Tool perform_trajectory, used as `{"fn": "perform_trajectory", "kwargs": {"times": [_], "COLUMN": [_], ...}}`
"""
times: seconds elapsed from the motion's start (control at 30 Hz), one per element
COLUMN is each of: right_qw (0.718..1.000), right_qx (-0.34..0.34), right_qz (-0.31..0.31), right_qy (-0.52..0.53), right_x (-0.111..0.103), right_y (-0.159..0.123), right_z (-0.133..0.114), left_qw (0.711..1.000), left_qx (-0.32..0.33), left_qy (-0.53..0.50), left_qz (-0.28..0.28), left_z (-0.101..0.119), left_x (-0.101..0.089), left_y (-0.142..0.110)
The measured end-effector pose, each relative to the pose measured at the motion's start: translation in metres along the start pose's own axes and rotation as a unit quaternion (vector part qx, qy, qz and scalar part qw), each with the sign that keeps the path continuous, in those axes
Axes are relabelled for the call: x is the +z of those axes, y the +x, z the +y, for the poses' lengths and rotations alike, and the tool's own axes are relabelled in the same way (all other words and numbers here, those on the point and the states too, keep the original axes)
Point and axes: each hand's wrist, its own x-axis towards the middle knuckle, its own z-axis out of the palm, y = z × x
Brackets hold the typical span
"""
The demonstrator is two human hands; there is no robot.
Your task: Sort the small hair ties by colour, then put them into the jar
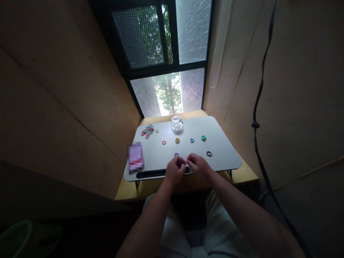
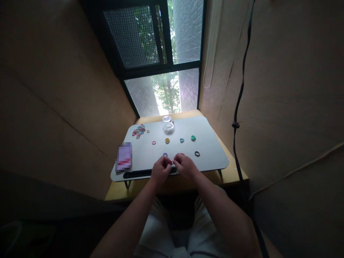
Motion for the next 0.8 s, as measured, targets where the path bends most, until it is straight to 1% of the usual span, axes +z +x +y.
{"fn": "perform_trajectory", "kwargs": {"times": [0.23, 0.4, 0.53, 0.67, 0.8], "right_qw": [0.999, 1.0, 1.0, 1.0, 1.0], "right_qx": [-0.001, -0.005, -0.001, 0.001, 0.002], "right_qz": [-0.015, -0.007, 0.0, 0.002, 0.002], "right_qy": [0.033, 0.012, 0.002, 0.005, 0.018], "right_x": [0.0026, 0.0047, 0.0036, 0.0026, 0.0028], "right_y": [-0.0031, -0.0028, -0.0024, -0.0029, -0.0035], "right_z": [0.0078, 0.0099, 0.0073, 0.0051, 0.0059], "left_qw": [1.0, 1.0, 1.0, 1.0, 1.0], "left_qx": [0.01, 0.022, 0.014, 0.002, 0.003], "left_qy": [-0.013, -0.009, -0.001, -0.011, -0.01], "left_qz": [0.007, 0.006, 0.005, 0.004, 0.002], "left_z": [-0.0038, -0.0063, -0.0049, -0.0034, -0.0037], "left_x": [0.0018, 0.0014, 0.0014, 0.002, 0.0024], "left_y": [-0.0015, -0.0007, -0.0005, -0.0009, -0.0012]}}
